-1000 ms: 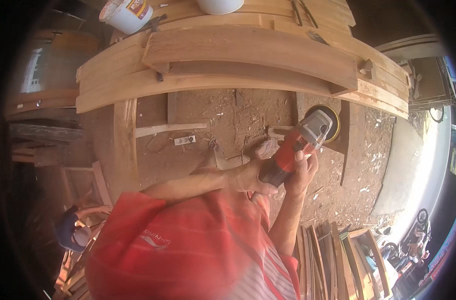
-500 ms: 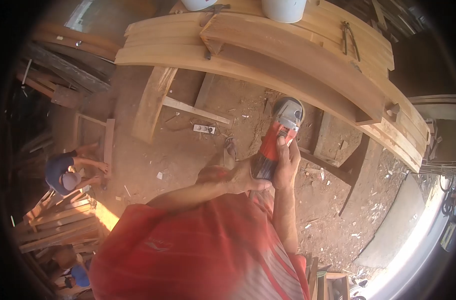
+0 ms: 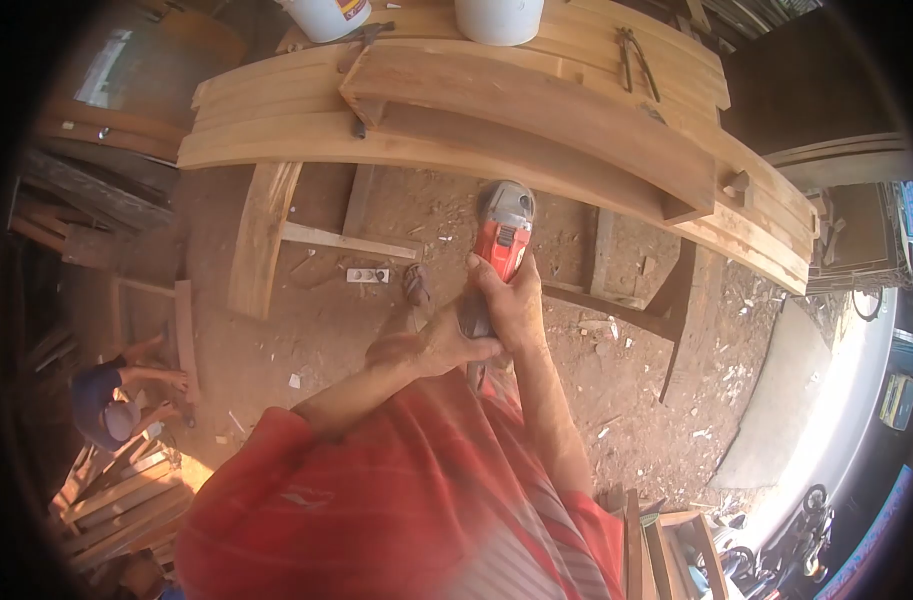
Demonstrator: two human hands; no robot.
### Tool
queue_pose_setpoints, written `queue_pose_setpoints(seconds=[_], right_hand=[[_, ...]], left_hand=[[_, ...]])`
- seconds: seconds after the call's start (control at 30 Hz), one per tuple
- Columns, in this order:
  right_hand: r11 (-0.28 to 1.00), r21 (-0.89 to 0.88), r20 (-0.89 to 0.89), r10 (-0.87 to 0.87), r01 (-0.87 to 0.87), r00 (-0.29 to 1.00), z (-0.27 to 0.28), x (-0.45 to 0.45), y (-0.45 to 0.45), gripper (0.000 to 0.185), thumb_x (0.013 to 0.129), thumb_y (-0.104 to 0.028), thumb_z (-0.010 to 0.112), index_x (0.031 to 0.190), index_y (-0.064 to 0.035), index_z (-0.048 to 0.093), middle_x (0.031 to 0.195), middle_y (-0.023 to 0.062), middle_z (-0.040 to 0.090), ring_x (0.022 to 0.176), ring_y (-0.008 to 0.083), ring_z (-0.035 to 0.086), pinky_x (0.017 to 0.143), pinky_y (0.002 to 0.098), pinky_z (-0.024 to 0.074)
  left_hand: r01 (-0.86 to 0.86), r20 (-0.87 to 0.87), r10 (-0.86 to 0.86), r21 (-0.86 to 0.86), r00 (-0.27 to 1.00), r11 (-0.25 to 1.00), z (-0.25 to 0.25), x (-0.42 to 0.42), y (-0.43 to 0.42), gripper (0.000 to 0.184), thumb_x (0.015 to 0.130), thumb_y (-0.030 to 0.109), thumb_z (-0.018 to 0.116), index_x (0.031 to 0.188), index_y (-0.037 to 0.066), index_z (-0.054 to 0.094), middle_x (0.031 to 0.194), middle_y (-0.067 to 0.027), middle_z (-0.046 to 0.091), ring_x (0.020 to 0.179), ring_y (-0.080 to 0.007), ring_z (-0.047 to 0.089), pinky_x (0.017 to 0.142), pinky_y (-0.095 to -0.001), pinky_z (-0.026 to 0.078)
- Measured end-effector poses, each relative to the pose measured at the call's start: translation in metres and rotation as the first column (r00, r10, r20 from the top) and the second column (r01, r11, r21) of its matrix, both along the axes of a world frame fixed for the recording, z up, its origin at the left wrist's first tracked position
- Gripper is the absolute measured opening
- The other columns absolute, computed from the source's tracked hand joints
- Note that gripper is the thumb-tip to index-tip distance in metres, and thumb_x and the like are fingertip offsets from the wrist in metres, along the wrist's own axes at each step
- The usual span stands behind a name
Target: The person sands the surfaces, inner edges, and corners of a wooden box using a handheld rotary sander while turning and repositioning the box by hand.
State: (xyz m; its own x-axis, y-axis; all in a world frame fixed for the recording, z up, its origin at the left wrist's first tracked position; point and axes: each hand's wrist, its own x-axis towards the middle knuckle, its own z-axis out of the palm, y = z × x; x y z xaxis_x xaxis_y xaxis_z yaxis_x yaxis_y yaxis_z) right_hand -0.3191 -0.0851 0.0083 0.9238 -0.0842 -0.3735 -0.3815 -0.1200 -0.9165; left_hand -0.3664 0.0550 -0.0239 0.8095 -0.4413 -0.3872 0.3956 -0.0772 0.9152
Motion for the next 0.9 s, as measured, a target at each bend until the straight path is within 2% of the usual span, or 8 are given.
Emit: queue_pose_setpoints(seconds=[0.03,0.1,0.13,0.2,0.33,0.43,0.7,0.9], right_hand=[[1.0,0.005,-0.021,-0.006,0.006,1.0,0.003,0.004,0.008,0.048,0.097,-0.039,0.076,0.123,0.0004,0.065,0.103,0.0068,0.07,0.092,0.0139,0.064,0.085,0.0324,0.054],[1.0,-0.014,0.016,-0.001,0.002,1.0,-0.004,0.022,0.026,0.045,0.095,-0.034,0.075,0.121,0.0011,0.065,0.102,0.0071,0.07,0.092,0.0146,0.064,0.085,0.0337,0.054],[1.0,-0.014,0.013,0.012,-0.012,1.0,-0.002,0.032,0.037,0.046,0.094,-0.034,0.076,0.121,0.0013,0.065,0.102,0.0074,0.07,0.092,0.0151,0.064,0.085,0.0344,0.0539],[1.0,0.0,-0.03,0.027,-0.027,0.999,0.012,0.052,0.062,0.049,0.091,-0.036,0.077,0.12,0.002,0.065,0.101,0.0092,0.07,0.092,0.0164,0.065,0.085,0.0354,0.0538],[0.995,-0.07,0.02,0.071,-0.069,0.997,-0.003,0.089,0.105,0.057,0.089,-0.04,0.076,0.119,0.0061,0.062,0.103,0.0183,0.072,0.097,0.0262,0.07,0.089,0.0409,0.0551],[0.995,-0.049,-0.022,0.09,-0.091,0.996,-0.005,0.109,0.128,0.059,0.089,-0.042,0.075,0.118,0.0072,0.062,0.103,0.0191,0.072,0.096,0.0264,0.07,0.089,0.041,0.055],[0.992,-0.108,-0.008,0.062,-0.062,0.998,-0.01,0.128,0.167,0.058,0.088,-0.042,0.075,0.117,0.007,0.063,0.102,0.0192,0.073,0.095,0.0254,0.07,0.085,0.0408,0.0559],[0.988,-0.147,-0.01,0.044,-0.045,0.999,-0.009,0.132,0.18,0.06,0.088,-0.044,0.075,0.115,0.0072,0.063,0.1,0.0199,0.073,0.094,0.0258,0.071,0.084,0.0409,0.0563]], left_hand=[[0.004,0.0,-0.004,-0.006,1.0,1.0,0.003,0.008,0.009,0.084,0.085,0.019,0.083,0.154,-0.002,0.039,0.139,-0.0167,0.061,0.132,-0.025,0.059,0.109,-0.0407,0.05],[0.062,0.016,-0.06,-0.158,0.998,0.985,0.013,0.024,0.03,0.093,0.09,0.04,0.082,0.158,-0.002,0.034,0.144,-0.018,0.057,0.139,-0.0275,0.054,0.115,-0.041,0.044],[0.067,0.012,-0.066,-0.163,0.998,0.984,0.018,0.029,0.043,0.093,0.09,0.04,0.082,0.158,-0.002,0.034,0.144,-0.018,0.057,0.139,-0.0275,0.054,0.115,-0.041,0.044],[-0.082,-0.151,0.048,-0.228,0.987,0.97,0.025,0.043,0.065,0.104,0.094,0.063,0.072,0.16,-0.005,0.029,0.148,-0.0203,0.053,0.143,-0.0303,0.048,0.119,-0.0418,0.039],[-0.264,-0.066,0.256,-0.176,0.964,0.948,0.019,0.08,0.091,0.105,0.091,0.063,0.078,0.155,-0.006,0.03,0.145,-0.0177,0.051,0.134,-0.0247,0.054,0.11,-0.0389,0.048],[-0.368,-0.089,0.357,-0.236,0.93,0.899,0.004,0.106,0.112,0.111,0.091,0.061,0.078,0.16,-0.007,0.022,0.151,-0.0232,0.046,0.143,-0.0305,0.048,0.114,-0.0423,0.045],[-0.347,-0.091,0.335,-0.287,0.938,0.893,-0.005,0.13,0.15,0.109,0.091,0.056,0.079,0.163,-0.004,0.021,0.154,-0.0235,0.044,0.147,-0.0339,0.044,0.12,-0.0443,0.039],[-0.349,-0.115,0.33,-0.356,0.937,0.867,-0.007,0.143,0.16,0.101,0.093,0.051,0.079,0.16,-0.004,0.027,0.152,-0.0211,0.047,0.144,-0.0305,0.047,0.119,-0.0429,0.04]])
